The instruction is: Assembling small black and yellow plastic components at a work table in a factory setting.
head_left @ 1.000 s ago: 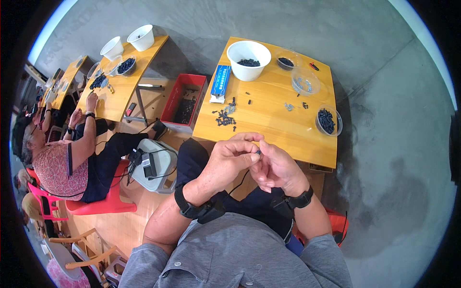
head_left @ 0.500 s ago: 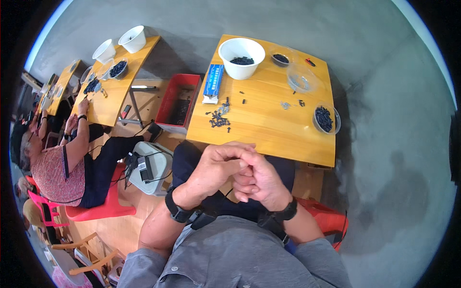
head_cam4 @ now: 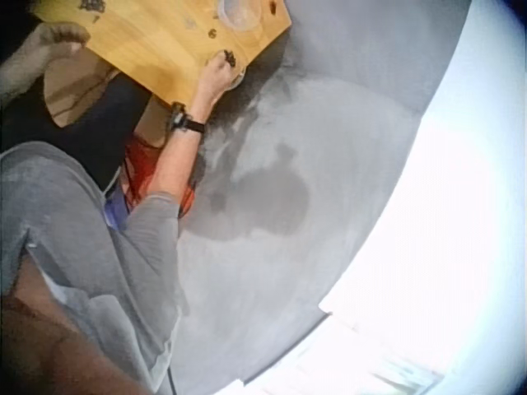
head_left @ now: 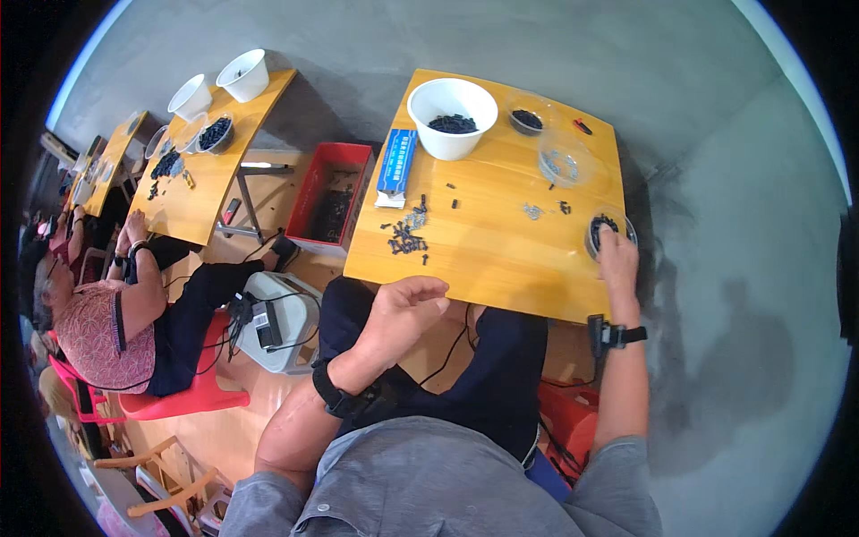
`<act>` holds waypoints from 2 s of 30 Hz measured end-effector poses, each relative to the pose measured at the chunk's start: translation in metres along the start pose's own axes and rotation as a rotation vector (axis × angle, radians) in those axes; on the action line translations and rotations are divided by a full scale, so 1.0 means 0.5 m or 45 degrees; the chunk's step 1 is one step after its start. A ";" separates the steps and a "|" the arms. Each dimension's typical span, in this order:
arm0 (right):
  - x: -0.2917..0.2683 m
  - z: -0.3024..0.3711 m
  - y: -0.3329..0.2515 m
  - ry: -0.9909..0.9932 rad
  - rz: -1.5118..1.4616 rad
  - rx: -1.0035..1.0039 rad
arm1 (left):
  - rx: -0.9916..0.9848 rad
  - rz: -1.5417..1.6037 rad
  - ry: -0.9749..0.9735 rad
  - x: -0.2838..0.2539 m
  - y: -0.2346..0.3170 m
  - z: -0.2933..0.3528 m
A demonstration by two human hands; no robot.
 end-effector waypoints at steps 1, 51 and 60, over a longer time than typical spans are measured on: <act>-0.009 -0.017 0.007 -0.014 -0.004 -0.008 | -0.003 0.000 0.017 -0.006 -0.007 -0.004; 0.275 0.207 -0.333 -0.622 -0.767 -0.723 | 0.115 0.138 0.326 -0.053 -0.027 -0.097; 0.292 0.135 -0.311 -0.880 -0.727 -0.684 | -0.032 0.429 0.309 -0.067 -0.035 -0.088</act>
Point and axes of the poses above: each hand's wrist, its own z-axis away from the middle knuckle, its own x-axis out of the palm, y = z × x, the point moved 1 cm from there along -z, towards the middle knuckle, and after that the axes turned 8 degrees about -y, right-handed, at the moved point
